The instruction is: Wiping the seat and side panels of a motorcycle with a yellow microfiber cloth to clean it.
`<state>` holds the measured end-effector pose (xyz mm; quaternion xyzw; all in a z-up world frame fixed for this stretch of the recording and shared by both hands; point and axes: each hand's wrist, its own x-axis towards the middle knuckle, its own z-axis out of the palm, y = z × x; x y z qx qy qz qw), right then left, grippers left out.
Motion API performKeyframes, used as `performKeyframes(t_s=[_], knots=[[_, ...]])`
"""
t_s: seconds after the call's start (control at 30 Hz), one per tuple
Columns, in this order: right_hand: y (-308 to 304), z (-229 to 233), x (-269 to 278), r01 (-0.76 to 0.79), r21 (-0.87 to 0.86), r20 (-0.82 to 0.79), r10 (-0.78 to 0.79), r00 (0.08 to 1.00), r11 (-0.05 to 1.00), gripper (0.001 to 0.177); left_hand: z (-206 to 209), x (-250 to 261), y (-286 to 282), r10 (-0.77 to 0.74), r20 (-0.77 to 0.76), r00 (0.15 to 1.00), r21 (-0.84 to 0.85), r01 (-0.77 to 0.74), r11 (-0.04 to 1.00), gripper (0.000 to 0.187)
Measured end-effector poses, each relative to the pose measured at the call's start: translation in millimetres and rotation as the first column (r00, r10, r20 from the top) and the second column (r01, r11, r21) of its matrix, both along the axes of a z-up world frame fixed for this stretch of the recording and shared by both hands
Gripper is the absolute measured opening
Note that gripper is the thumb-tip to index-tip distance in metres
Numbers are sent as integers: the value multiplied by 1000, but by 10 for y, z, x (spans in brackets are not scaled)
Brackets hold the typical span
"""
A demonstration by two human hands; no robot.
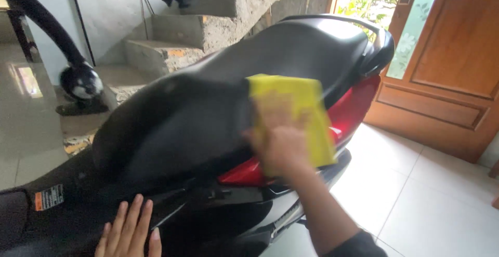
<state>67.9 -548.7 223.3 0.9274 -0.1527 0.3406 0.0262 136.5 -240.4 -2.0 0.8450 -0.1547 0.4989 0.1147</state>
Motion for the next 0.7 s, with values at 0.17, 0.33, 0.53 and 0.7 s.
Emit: performKeyframes(t_s=[0.17,0.33,0.53,0.7], knots=[[429,192,423,-434,-378,-57,448,892,817,68,305,5,37,-83,67,994,-66,87,994,48],[73,1045,569,-123,233,-202,172,964,965,64,1133,162,329,-150,-17,989,-196,144,970,47],[-480,714,361,114,232,-64,-102,993,966,71,1492,1119,908,92,-295,951,-2,-97,995,63],[87,102,351,-132,-165,109,151,983,977,75,1720,1050,728,128,-746,654,-29,-224,974,64]])
